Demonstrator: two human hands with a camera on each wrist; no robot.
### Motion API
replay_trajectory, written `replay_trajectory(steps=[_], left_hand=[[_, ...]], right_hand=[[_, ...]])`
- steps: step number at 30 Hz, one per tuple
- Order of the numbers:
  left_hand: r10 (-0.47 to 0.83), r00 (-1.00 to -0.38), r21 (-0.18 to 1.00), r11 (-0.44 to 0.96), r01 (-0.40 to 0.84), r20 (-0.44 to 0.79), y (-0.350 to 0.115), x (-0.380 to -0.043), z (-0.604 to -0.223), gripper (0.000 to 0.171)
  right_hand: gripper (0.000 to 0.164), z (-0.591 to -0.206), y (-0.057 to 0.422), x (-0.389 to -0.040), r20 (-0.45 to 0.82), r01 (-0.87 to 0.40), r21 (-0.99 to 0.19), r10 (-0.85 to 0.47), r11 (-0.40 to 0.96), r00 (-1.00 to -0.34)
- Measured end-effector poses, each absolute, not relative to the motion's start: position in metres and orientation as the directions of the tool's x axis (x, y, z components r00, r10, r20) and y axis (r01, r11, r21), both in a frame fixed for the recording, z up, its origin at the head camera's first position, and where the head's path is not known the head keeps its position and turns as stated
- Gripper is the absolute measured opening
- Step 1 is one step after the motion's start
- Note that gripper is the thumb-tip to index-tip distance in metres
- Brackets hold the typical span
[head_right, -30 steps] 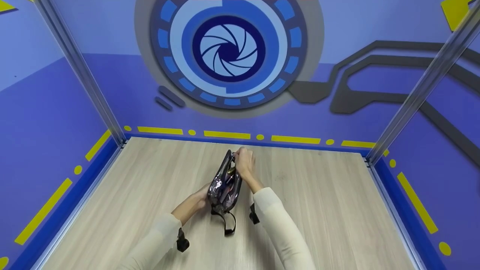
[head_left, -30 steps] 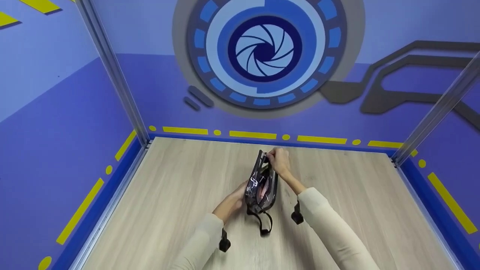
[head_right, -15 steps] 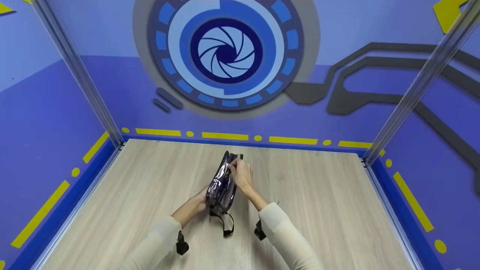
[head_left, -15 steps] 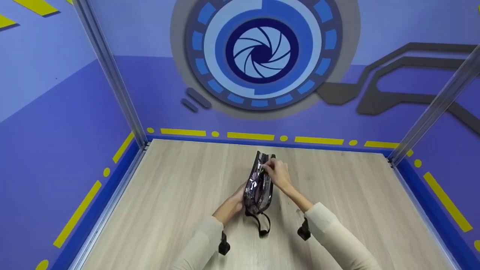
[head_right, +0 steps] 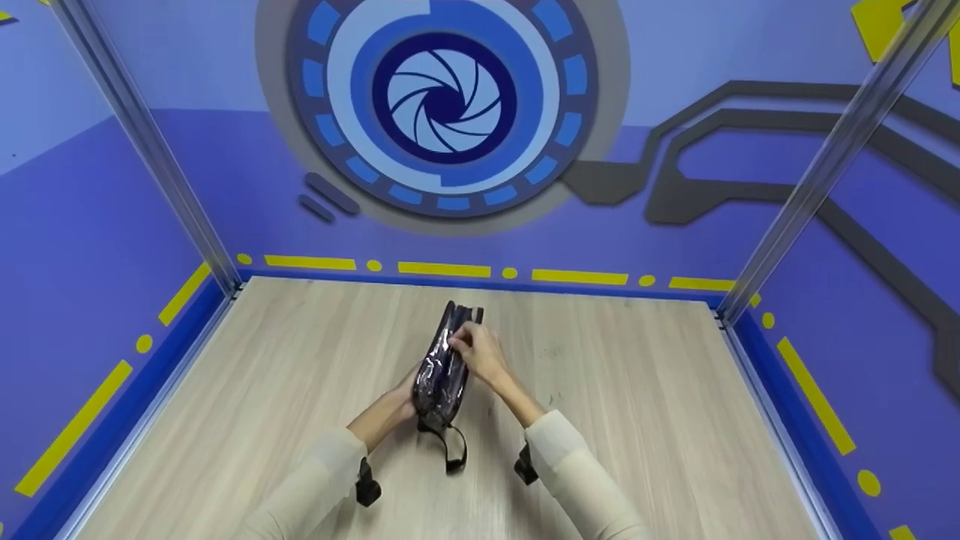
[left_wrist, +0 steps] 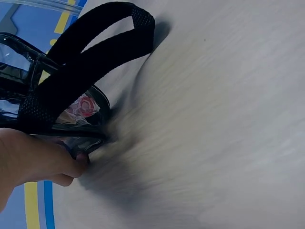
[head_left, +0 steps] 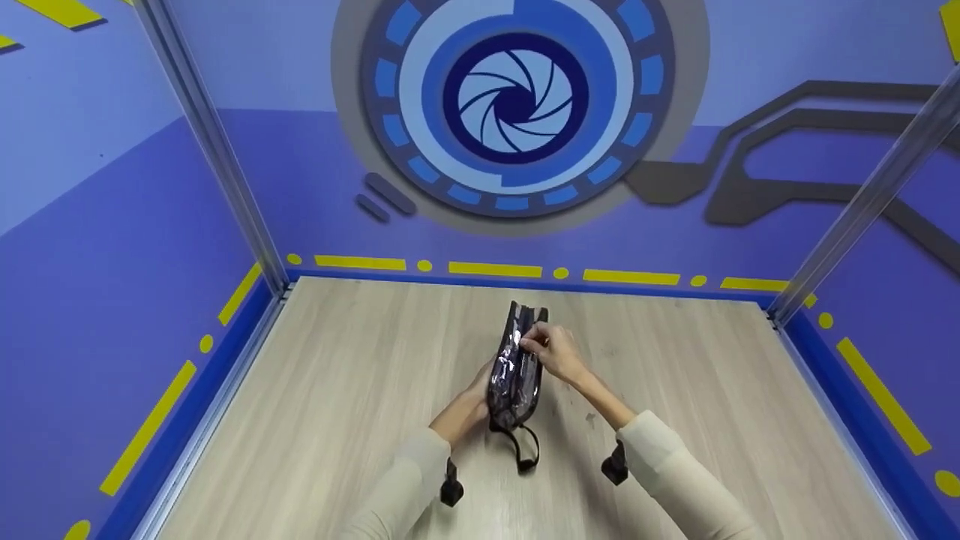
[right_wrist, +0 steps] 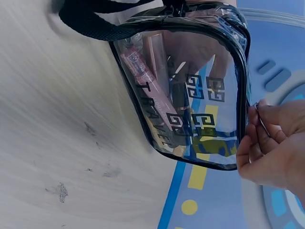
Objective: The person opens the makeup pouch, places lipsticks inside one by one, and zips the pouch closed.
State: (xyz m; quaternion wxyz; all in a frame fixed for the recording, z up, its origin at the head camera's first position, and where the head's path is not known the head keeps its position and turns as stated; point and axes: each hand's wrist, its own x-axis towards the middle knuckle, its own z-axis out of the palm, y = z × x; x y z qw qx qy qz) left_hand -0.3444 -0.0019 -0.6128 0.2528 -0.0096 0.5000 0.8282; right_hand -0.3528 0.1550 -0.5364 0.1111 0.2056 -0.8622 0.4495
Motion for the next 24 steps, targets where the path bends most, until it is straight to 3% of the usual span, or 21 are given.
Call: replay_trajectory(steps=[5, 14, 19, 24], left_hand=[[0.439, -0.862, 0.771, -0.445, -0.455, -0.256, 0.001, -0.345, -0.612, 0.046], [0.456, -0.85, 0.736, -0.476, -0.482, -0.263, 0.008, -0.345, -0.611, 0.046], [0.411, -0.861, 0.792, -0.397, -0.465, -0.299, 0.009, -0.345, -0.609, 0.065], [0.393, -0.87, 0.833, -0.338, -0.439, -0.298, 0.01, -0.349, -0.607, 0.084]], right_hand=[[0.009, -0.54, 0.154, -0.339, 0.398, -0.516, -0.688, -0.329, 0.511, -0.856], [0.008, -0.548, 0.149, -0.315, 0.448, -0.533, -0.657, -0.292, 0.533, -0.845], [0.008, -0.55, 0.152, -0.317, 0.433, -0.517, -0.691, -0.283, 0.506, -0.856], [0.008, -0.55, 0.16, -0.329, 0.454, -0.565, -0.657, -0.336, 0.499, -0.825]])
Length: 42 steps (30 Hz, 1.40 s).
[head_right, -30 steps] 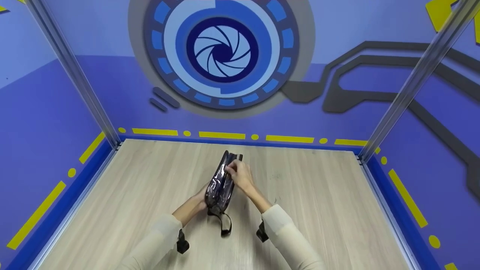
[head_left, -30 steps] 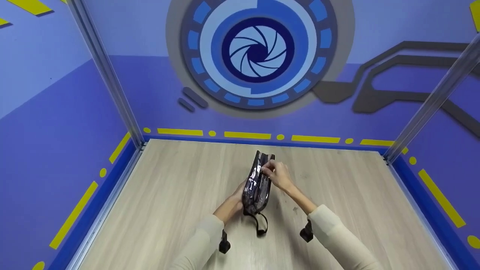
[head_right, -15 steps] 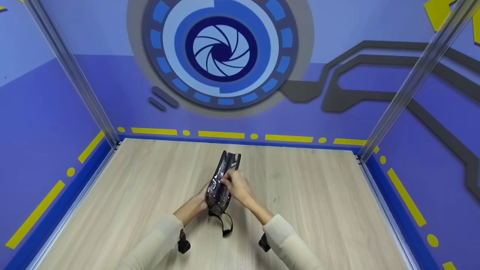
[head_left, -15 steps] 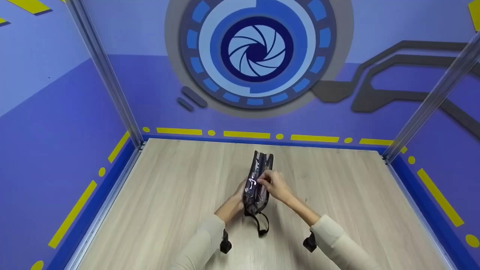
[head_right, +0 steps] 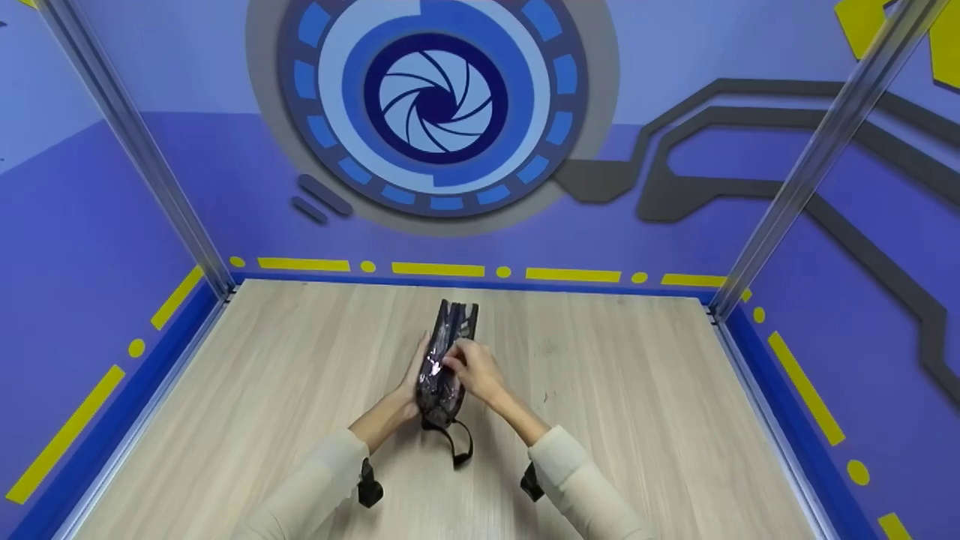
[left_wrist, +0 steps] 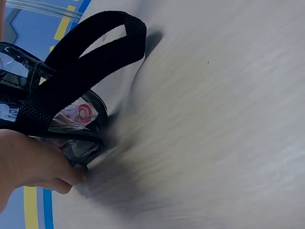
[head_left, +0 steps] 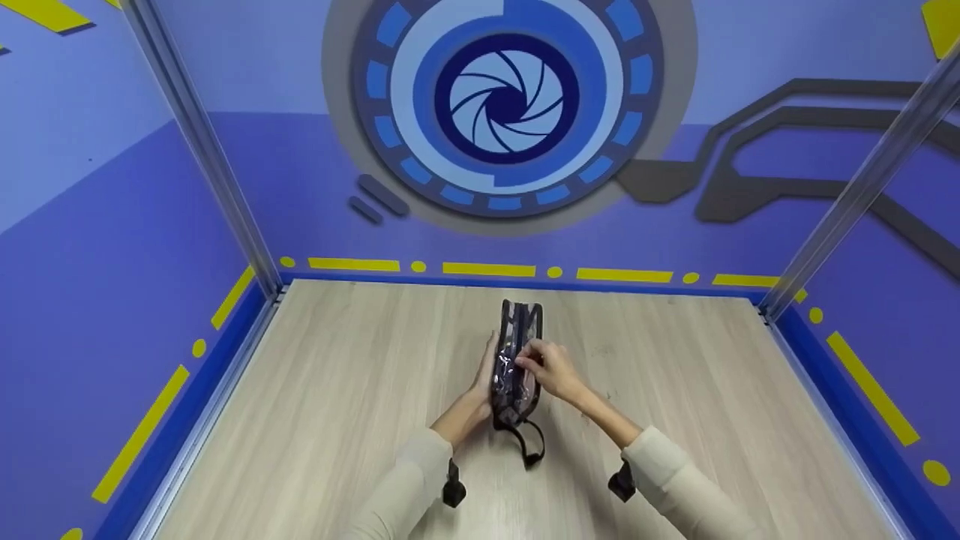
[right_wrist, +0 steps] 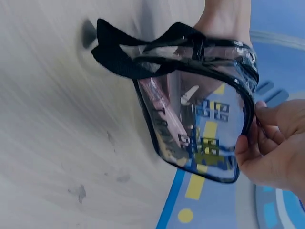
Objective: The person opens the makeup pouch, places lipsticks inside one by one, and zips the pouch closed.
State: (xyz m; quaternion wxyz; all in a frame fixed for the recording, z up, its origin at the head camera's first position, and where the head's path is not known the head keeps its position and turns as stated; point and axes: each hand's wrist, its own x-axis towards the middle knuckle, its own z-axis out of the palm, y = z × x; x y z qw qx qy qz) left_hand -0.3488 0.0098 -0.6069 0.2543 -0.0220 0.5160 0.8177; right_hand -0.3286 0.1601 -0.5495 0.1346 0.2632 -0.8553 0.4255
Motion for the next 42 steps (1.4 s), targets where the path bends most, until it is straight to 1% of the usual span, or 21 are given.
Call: replay_trajectory(steps=[2, 7, 15, 21, 23, 27, 30, 36, 37, 38, 39, 41, 42], left_hand=[[0.393, -0.874, 0.842, -0.333, -0.425, -0.285, 0.01, -0.351, -0.607, 0.084], [0.386, -0.883, 0.856, -0.325, -0.401, -0.267, 0.009, -0.354, -0.606, 0.073], [0.224, -0.935, 0.907, -0.261, -0.329, -0.275, 0.007, -0.357, -0.599, 0.059], [0.186, -0.946, 0.915, -0.262, -0.308, -0.265, 0.01, -0.36, -0.597, 0.055], [0.166, -0.953, 0.919, -0.264, -0.292, -0.255, 0.011, -0.36, -0.597, 0.054], [0.099, -0.967, 0.937, -0.243, -0.251, -0.234, 0.016, -0.362, -0.598, 0.048], [0.064, -0.972, 0.947, -0.22, -0.233, -0.224, 0.017, -0.363, -0.599, 0.047], [0.098, -0.969, 0.934, -0.259, -0.247, -0.229, 0.013, -0.362, -0.59, 0.047], [0.102, -0.967, 0.931, -0.265, -0.251, -0.232, 0.013, -0.362, -0.59, 0.048], [0.098, -0.967, 0.932, -0.257, -0.255, -0.237, 0.013, -0.361, -0.59, 0.048], [0.101, -0.966, 0.93, -0.26, -0.258, -0.24, 0.013, -0.36, -0.59, 0.048], [0.11, -0.966, 0.924, -0.283, -0.256, -0.234, 0.014, -0.359, -0.592, 0.049], [0.117, -0.967, 0.92, -0.3, -0.252, -0.226, 0.015, -0.36, -0.595, 0.05]], right_hand=[[0.008, -0.549, 0.163, -0.332, 0.454, -0.583, -0.641, -0.366, 0.499, -0.812], [0.007, -0.547, 0.165, -0.331, 0.432, -0.594, -0.615, -0.408, 0.518, -0.804], [0.01, -0.541, 0.161, -0.321, 0.505, -0.642, -0.476, -0.41, 0.602, -0.759], [0.009, -0.537, 0.156, -0.319, 0.548, -0.656, -0.468, -0.388, 0.592, -0.741], [0.01, -0.536, 0.156, -0.318, 0.55, -0.661, -0.443, -0.398, 0.606, -0.734], [0.013, -0.534, 0.157, -0.31, 0.519, -0.665, -0.371, -0.449, 0.648, -0.727], [0.015, -0.53, 0.157, -0.301, 0.479, -0.663, -0.331, -0.486, 0.672, -0.731], [0.018, -0.523, 0.153, -0.283, 0.425, -0.658, -0.259, -0.528, 0.707, -0.735], [0.019, -0.523, 0.152, -0.28, 0.42, -0.654, -0.228, -0.533, 0.721, -0.734], [0.019, -0.524, 0.151, -0.277, 0.419, -0.655, -0.166, -0.549, 0.737, -0.724], [0.019, -0.526, 0.151, -0.274, 0.417, -0.654, -0.064, -0.575, 0.754, -0.704], [0.016, -0.53, 0.149, -0.268, 0.422, -0.645, 0.051, -0.602, 0.762, -0.678], [0.015, -0.532, 0.148, -0.266, 0.426, -0.64, 0.089, -0.61, 0.763, -0.668]])
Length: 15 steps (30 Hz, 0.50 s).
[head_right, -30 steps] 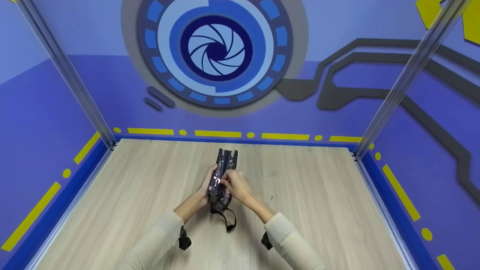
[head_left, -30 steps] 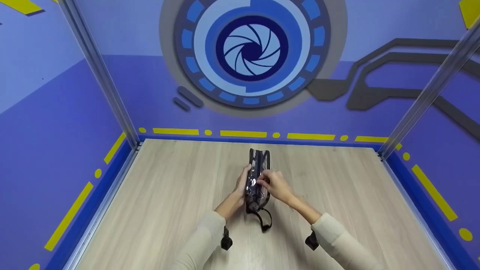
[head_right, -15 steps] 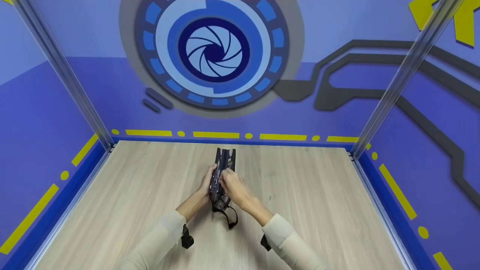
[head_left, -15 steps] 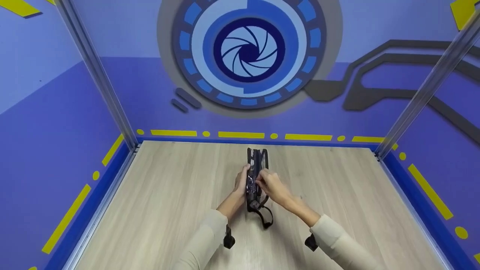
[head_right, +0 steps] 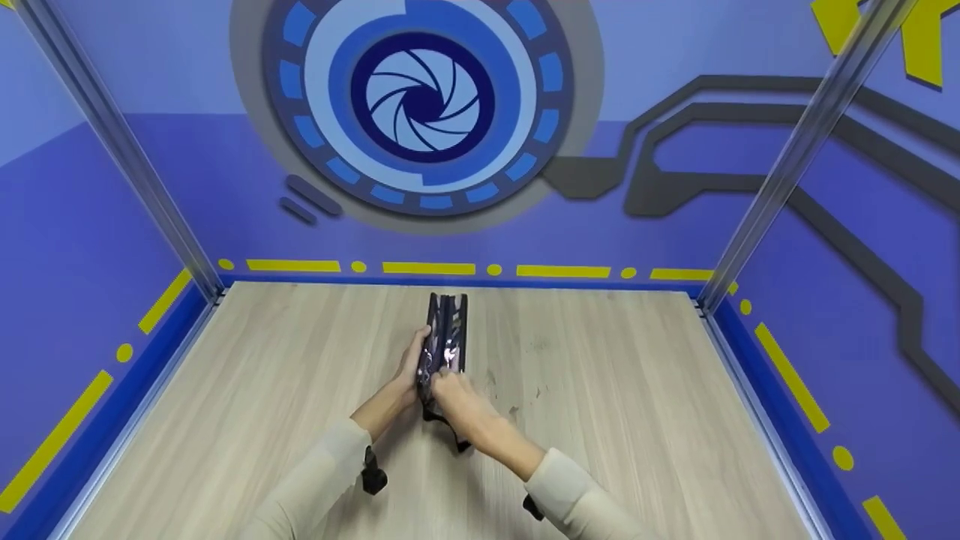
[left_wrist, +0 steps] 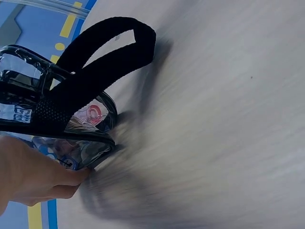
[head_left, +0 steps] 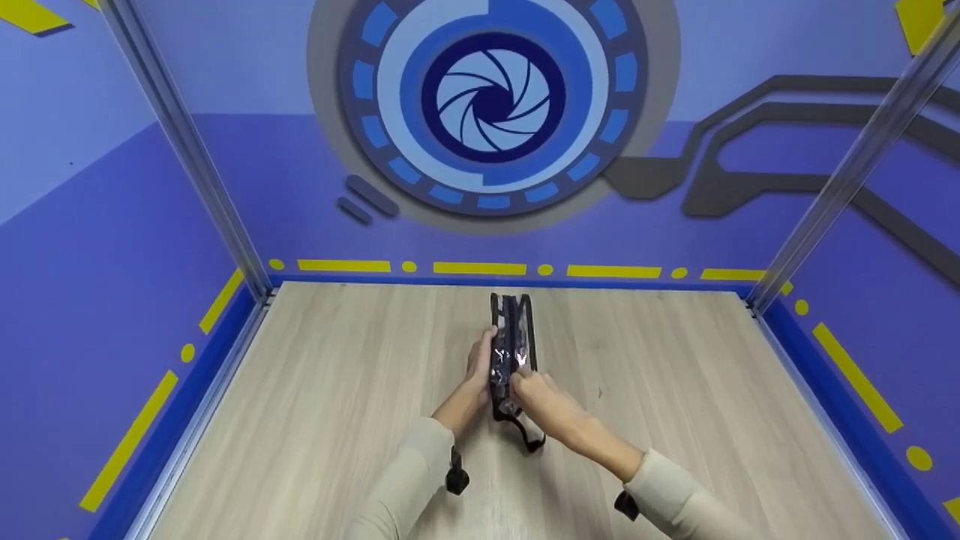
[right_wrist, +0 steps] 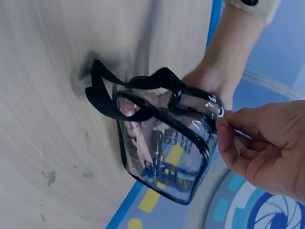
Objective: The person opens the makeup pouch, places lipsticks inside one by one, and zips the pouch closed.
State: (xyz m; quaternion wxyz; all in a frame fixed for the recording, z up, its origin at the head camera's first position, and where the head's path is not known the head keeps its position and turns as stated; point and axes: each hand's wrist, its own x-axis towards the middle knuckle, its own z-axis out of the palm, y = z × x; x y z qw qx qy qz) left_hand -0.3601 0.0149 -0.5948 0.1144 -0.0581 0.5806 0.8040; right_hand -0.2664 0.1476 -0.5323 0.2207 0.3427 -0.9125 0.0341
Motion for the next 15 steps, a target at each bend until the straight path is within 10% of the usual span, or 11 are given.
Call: replay_trajectory(steps=[9, 15], left_hand=[[0.19, -0.959, 0.906, -0.33, -0.263, -0.209, 0.013, -0.366, -0.597, 0.054], [0.288, -0.934, 0.882, -0.354, -0.31, -0.213, 0.012, -0.362, -0.598, 0.06]], right_hand=[[0.012, -0.55, 0.137, -0.262, 0.307, -0.674, 0.146, -0.681, 0.724, -0.665], [0.03, -0.564, 0.135, -0.266, 0.198, -0.669, 0.413, -0.778, 0.618, -0.596]])
